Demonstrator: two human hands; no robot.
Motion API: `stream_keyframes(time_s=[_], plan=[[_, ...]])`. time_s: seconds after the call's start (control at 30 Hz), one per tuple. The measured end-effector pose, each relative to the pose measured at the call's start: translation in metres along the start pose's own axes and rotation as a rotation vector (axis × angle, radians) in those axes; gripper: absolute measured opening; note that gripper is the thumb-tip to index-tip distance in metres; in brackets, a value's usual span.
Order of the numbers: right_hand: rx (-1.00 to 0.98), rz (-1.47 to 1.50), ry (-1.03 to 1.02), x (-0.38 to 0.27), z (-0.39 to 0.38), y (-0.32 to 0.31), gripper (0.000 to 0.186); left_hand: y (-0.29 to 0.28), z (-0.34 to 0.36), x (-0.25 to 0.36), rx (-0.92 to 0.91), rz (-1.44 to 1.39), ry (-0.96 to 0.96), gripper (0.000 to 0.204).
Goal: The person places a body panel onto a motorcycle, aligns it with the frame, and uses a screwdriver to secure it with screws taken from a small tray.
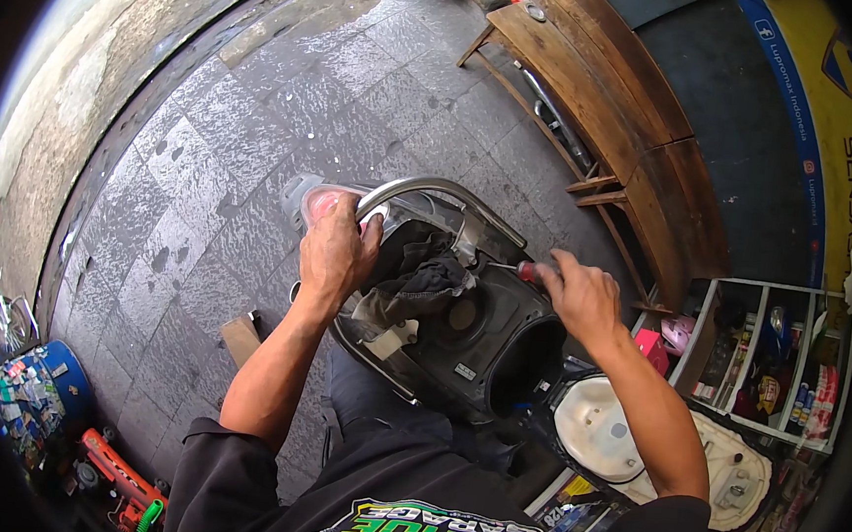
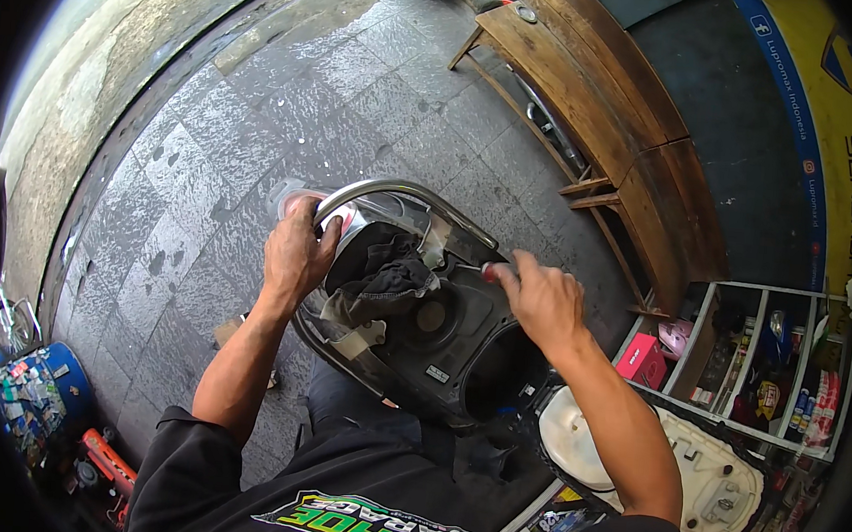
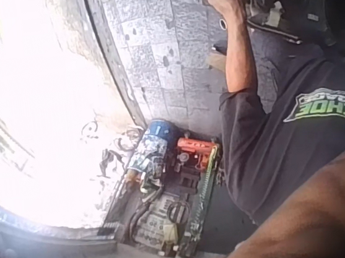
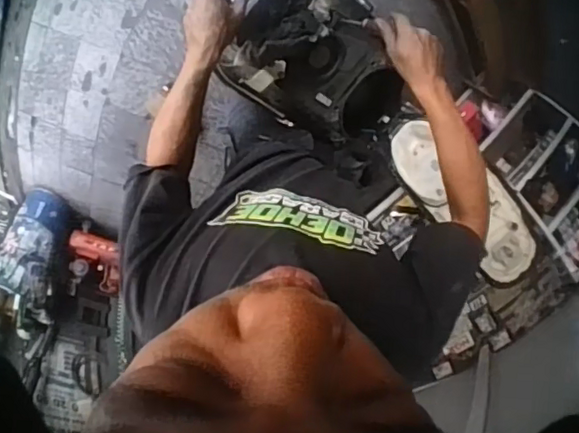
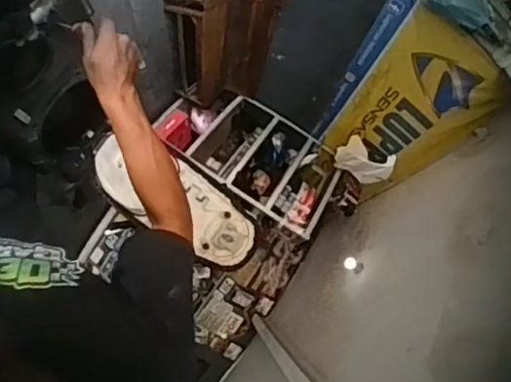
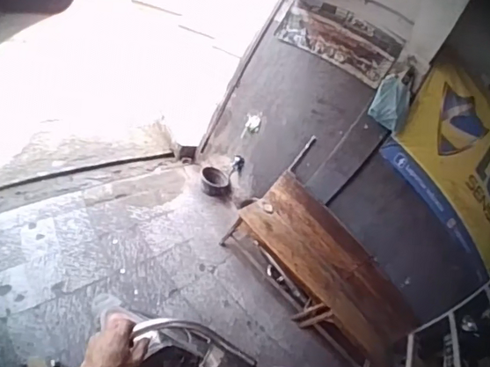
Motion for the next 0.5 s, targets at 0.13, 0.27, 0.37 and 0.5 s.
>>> stream_keyframes(time_s=[0.13, 0.27, 0.37, 0.5], plan=[[-0.027, 0.077, 0.108, 0.021, 0.005, 0.005, 0.037, 0.000, 0.004, 0.003, -0.001, -0.019, 0.007, 0.031], [-0.038, 0.071, -0.023, 0.000, -0.007, 0.001, 0.034, 0.000, 0.003, 0.002, 0.016, -0.012, 0.027, 0.031], [-0.209, 0.084, 0.343, 0.025, 0.008, 0.015, 0.032, 0.001, 0.003, 0.001, 0.012, -0.026, 0.016, 0.031], [0.129, 0.156, -0.211, -0.004, -0.005, -0.010, 0.046, 0.000, 0.003, 0.001, -0.002, 0.003, -0.003, 0.032]])
Point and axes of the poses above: each hand's wrist, its own z-axis towards the middle knuckle, its own y-axis out of the palm, x = y × z, the point moved 8 cm from there along z, towards the middle knuckle, and after that the axes turned 11 degrees about y, right-handed, at the moved point
